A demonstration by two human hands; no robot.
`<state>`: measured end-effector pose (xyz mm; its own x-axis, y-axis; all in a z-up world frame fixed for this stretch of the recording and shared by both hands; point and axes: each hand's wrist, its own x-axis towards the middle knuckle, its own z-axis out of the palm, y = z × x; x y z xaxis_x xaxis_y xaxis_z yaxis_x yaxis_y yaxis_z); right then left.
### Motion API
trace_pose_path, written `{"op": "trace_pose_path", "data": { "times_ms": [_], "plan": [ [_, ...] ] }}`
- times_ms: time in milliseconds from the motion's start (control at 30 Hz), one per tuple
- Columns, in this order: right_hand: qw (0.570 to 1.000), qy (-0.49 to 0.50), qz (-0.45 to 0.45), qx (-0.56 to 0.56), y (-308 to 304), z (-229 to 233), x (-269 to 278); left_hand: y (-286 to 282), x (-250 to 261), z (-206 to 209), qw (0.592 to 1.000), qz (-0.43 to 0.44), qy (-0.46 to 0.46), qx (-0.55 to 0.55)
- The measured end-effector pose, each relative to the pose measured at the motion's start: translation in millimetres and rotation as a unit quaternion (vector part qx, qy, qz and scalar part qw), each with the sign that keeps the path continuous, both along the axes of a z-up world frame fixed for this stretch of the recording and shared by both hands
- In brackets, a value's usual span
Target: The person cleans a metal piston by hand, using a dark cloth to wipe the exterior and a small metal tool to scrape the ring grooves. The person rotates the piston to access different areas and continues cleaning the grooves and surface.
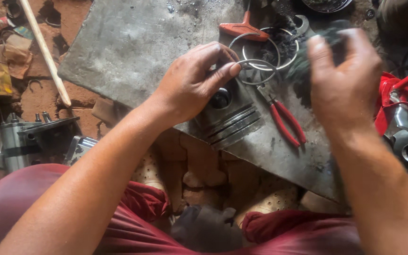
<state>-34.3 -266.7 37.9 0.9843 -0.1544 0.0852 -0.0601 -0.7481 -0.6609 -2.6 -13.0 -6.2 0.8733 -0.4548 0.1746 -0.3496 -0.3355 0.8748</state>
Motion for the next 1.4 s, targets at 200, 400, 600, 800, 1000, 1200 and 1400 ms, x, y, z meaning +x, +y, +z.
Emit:
{"op": "trace_pose_path", "data": {
  "times_ms": [200, 400, 600, 800, 1000, 1200, 1400],
  "plan": [
    [0.944, -0.167, 0.204, -0.199, 20.4, 40.3, -16.9, 2.1, 1.2, 2.6, 1.0, -0.011, 0.009, -0.007],
    [0.978, -0.024, 0.206, 0.007, 36.0, 33.1, -17.6, 0.1, 3.4, 5.8, 0.997, -0.036, -0.005, -0.065],
    [0.99, 0.081, 0.104, 0.056, 31.0, 38.5, -13.9, 0.8, 2.4, 8.3, 0.997, -0.045, 0.006, -0.069],
    [0.985, -0.058, 0.163, 0.011, 8.1, 52.0, -22.3, -1.9, -7.4, 5.7, 0.984, 0.016, -0.072, -0.164],
    [0.933, 0.033, 0.077, 0.35, -0.3, 57.0, -29.8, -2.2, -13.8, 5.7, 0.988, 0.144, 0.058, 0.006],
    [0.756, 0.147, 0.09, 0.631, 2.1, 56.3, -26.7, -0.3, -8.4, 5.2, 0.99, 0.107, 0.089, 0.006],
    [0.845, 0.169, 0.153, 0.483, 9.0, 36.8, -32.2, 2.0, -1.9, 5.5, 0.992, 0.07, 0.104, 0.005]
  ]
}}
